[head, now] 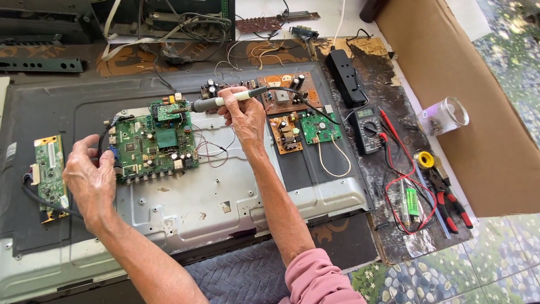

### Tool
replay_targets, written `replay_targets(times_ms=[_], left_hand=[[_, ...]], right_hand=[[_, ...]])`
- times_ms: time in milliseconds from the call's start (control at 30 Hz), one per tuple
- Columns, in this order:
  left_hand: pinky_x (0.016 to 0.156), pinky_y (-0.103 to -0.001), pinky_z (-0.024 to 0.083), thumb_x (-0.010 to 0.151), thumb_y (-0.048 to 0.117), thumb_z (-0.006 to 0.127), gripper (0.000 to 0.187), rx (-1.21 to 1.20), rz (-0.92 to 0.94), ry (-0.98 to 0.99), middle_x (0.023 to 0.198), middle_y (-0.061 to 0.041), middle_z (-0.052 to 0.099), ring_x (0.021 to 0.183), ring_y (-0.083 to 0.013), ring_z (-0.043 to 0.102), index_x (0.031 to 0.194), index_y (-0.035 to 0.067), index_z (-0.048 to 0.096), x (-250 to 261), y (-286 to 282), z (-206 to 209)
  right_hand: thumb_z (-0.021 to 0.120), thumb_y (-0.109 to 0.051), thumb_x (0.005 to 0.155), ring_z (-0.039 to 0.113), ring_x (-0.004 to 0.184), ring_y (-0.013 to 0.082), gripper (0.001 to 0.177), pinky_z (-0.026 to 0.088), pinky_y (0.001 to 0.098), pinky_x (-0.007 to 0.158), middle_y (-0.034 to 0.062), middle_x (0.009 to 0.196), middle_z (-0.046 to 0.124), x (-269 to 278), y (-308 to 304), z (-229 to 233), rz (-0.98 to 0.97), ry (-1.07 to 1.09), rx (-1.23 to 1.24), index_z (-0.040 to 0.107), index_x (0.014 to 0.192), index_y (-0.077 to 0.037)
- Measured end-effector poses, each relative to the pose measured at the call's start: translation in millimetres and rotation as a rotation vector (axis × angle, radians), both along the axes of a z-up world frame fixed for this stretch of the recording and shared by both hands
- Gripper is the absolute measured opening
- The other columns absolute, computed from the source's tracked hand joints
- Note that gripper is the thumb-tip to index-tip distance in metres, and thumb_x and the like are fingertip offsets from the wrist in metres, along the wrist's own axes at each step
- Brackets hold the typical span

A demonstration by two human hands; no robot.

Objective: The person uses a soldering iron to work on a green circuit board placed on a disassembled electronic device chassis. They hold the board steady with one hand while applying the soldering iron with the other, moving between different components on the board.

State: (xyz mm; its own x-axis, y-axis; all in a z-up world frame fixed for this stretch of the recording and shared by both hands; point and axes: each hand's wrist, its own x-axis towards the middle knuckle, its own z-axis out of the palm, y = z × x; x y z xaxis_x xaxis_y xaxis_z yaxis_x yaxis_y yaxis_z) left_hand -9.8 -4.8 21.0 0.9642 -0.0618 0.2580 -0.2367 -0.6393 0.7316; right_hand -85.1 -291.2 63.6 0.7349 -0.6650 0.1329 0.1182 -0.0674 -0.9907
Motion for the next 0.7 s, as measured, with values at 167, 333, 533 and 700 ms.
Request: replay_targets(times_ms=[167, 333, 533, 700], left_hand=[[0.086, -0.057, 0.054, 0.092, -0.004, 0.066, 0.038, -0.021, -0.117, -0.266, 0.108, -0.032, 0.069, 0.097, -0.0514, 0.068, 0.129, -0.007, 0.07, 6.7, -15.1, -6.0], [0.087, -0.058, 0.054, 0.09, 0.0, 0.065, 0.038, 0.013, 0.02, -0.142, 0.103, -0.026, 0.07, 0.098, -0.0482, 0.07, 0.128, 0.003, 0.067, 7.7, 1.3, -14.0], [0.089, -0.058, 0.054, 0.092, 0.003, 0.065, 0.037, 0.004, 0.068, -0.038, 0.103, -0.024, 0.07, 0.102, -0.0467, 0.07, 0.129, 0.01, 0.066, 8.3, 6.5, -14.0], [0.091, -0.058, 0.053, 0.093, 0.002, 0.066, 0.037, -0.009, 0.068, -0.046, 0.107, -0.025, 0.07, 0.105, -0.0459, 0.069, 0.129, 0.009, 0.066, 9.2, 7.3, -16.4]], right_hand=[[0.068, -0.017, 0.096, 0.064, 0.055, 0.0116, 0.011, 0.058, 0.0237, 0.047, 0.0113, 0.066, 0.07, 12.8, -25.5, -23.8, -0.077, -0.275, -0.067, 0.077, 0.097, -0.011], [0.066, -0.022, 0.101, 0.064, 0.054, 0.0127, 0.016, 0.057, 0.0219, 0.046, 0.0146, 0.067, 0.071, 6.0, -0.4, -10.9, 0.025, -0.263, 0.0, 0.073, 0.1, -0.008], [0.067, -0.026, 0.105, 0.067, 0.057, 0.0127, 0.018, 0.06, 0.022, 0.048, 0.0131, 0.07, 0.072, 8.9, 0.2, -14.0, -0.017, -0.231, -0.047, 0.072, 0.1, -0.01], [0.064, -0.025, 0.106, 0.066, 0.058, 0.0117, 0.018, 0.061, 0.0225, 0.05, 0.0126, 0.069, 0.071, 10.1, 1.8, -13.5, 0.005, -0.223, -0.057, 0.071, 0.101, -0.009]])
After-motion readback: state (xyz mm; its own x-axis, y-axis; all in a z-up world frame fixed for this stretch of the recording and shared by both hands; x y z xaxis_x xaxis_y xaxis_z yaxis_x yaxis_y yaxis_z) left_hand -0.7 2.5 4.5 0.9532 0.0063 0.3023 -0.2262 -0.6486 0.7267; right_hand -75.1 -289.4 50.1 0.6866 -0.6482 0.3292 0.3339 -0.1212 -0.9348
